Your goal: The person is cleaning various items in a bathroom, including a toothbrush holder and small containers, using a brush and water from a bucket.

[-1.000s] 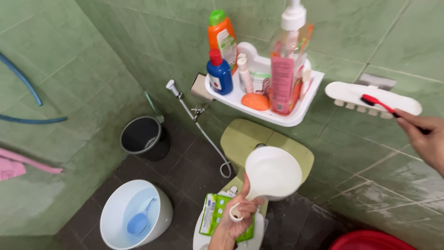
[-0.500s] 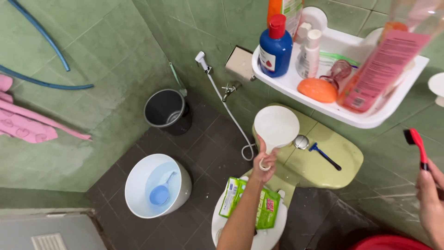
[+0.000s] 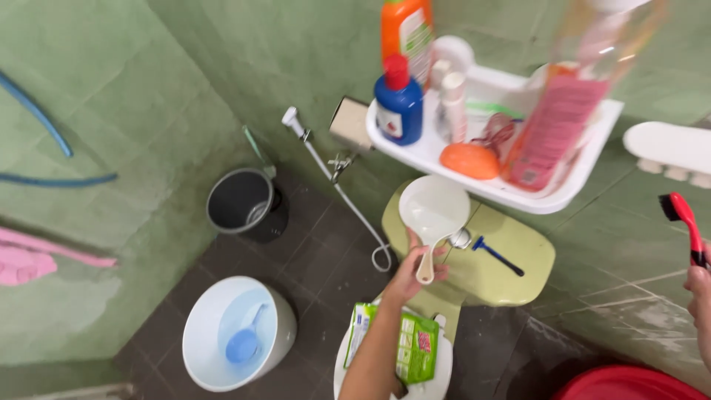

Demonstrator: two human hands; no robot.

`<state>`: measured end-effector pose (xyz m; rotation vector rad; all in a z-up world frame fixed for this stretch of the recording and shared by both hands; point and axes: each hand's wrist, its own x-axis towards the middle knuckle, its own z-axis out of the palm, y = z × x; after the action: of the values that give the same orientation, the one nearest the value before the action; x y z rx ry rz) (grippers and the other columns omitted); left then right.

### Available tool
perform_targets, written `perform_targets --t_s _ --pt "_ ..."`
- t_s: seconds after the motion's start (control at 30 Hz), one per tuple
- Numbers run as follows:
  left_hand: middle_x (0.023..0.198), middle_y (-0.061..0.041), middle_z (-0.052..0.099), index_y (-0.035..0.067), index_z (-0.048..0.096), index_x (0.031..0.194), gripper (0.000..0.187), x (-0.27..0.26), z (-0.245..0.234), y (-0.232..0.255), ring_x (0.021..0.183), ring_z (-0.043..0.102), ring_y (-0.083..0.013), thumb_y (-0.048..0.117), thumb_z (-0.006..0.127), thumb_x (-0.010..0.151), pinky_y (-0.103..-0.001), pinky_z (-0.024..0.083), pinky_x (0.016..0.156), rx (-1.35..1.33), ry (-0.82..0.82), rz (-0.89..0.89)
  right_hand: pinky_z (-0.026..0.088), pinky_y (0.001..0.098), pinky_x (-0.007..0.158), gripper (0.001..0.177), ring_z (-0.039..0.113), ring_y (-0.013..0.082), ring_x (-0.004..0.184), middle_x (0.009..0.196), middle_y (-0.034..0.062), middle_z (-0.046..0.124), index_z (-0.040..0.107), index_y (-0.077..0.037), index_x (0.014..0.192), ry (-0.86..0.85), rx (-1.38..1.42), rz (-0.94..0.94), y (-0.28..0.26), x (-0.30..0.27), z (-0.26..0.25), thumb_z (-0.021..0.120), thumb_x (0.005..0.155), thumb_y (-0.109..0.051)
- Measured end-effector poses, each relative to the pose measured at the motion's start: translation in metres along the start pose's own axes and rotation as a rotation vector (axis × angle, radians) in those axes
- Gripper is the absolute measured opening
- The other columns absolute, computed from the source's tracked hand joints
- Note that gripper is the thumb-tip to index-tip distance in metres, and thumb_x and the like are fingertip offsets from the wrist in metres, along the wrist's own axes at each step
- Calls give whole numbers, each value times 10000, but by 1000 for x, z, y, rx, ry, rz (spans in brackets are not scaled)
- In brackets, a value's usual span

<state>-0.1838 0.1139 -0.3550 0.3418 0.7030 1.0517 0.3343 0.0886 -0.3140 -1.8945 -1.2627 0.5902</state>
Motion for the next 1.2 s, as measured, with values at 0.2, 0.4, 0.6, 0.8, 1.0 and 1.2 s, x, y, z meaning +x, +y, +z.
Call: perform_targets --t_s 0.2,0.4,0.6,0.8,1.0,1.2 --pt "1369 -197 498 257 100 1465 699 21 -42 13 1139 571 -342 426 509 924 -484 482 975 1007 132 -156 357 284 501 435 442 91 619 871 45 583 618 -52 1494 174 126 -262 -138 -20 -69 565 1108 -246" --pt "1113 -163 713 7 625 1311 506 -59 257 50 965 688 -269 427 560 1037 -418 550 840 1541 -172 -45 464 318 570 258 606 189 616 858 96 700 770 -168 1280 239 -329 -399 -199 13 -146 673 1054 -247" --pt "844 -159 646 32 130 1604 788 45 362 -11 604 692 -221 400 545 1044 -312 570 524 571 -210 115 565 421 664 229 688 270 734 921 29 784 820 -343 1155 90 -675 -184 -227 51 -209 693 966 -361" --pt "849 -119 588 210 21 1644 749 87 383 -26 524 665 -209 404 429 1046 -295 523 429 421 -13 321 571 437 704 365 703 297 757 907 58 782 776 -382 1186 -69 -597 -360 -262 66 -175 671 868 -237" --pt "871 -82 592 223 149 1649 664 86 382 -27 557 664 -182 308 459 1068 -259 491 447 362 -6 487 561 453 686 425 700 323 753 878 78 767 748 -387 1227 -147 -650 -447 -275 76 -158 642 860 -199" --pt "955 -79 642 1 588 1354 397 89 377 -29 656 722 -197 285 532 1082 -257 536 507 307 -15 506 576 448 699 292 698 343 710 824 134 780 767 -391 1203 -163 -652 -208 -283 65 -180 672 931 -340"
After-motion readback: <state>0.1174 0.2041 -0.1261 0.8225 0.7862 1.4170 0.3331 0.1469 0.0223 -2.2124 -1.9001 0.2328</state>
